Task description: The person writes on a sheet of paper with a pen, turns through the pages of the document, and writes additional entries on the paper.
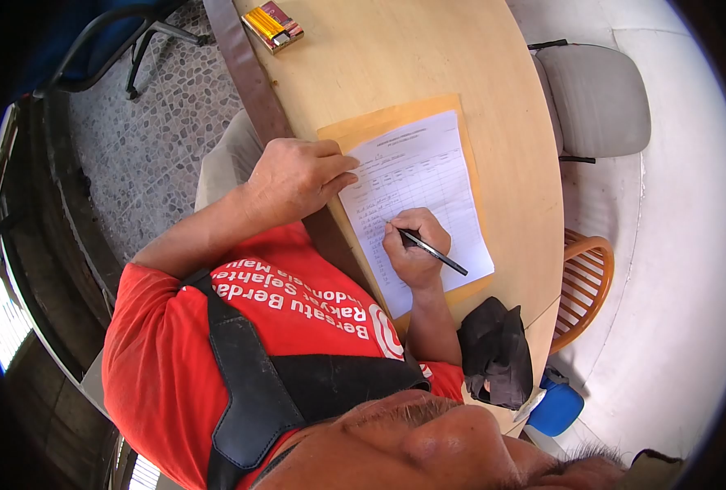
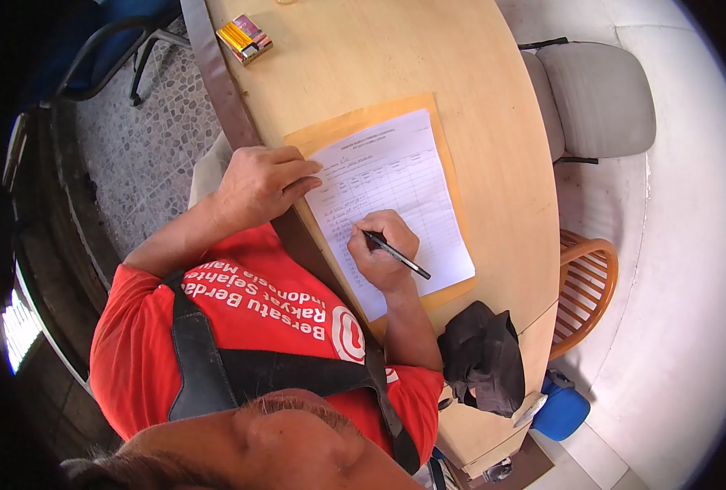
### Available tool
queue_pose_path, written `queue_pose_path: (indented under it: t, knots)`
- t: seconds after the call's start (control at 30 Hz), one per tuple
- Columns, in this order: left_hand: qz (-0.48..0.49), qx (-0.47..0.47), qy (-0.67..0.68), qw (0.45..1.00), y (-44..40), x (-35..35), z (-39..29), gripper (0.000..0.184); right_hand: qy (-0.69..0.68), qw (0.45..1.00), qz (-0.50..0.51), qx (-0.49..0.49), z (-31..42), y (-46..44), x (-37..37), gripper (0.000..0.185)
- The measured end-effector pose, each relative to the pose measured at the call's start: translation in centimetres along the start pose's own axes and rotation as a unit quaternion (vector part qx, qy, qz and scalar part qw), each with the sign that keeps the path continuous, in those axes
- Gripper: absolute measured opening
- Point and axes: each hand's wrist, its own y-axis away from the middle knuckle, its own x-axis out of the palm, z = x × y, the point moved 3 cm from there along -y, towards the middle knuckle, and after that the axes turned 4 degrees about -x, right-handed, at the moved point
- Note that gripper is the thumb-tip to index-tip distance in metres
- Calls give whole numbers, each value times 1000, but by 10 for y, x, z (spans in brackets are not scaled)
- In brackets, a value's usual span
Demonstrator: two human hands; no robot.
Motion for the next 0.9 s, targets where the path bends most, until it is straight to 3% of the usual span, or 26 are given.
queue_pose_path:
  t: [0.47, 0.63, 0.9]
  knots:
    - [-3, 91, 36, 995, -13, 6, 4, 14, -37, 997, 12, 60, 1, 0, -4, 14]
    - [-7, 102, 39, 994, -14, 10, 5, 15, -41, 999, 9, 4, -5, 0, -4, 14]
    - [15, 80, 38, 996, -12, 11, 5, 14, -63, 997, -24, 30, -12, 7, -8, 11]
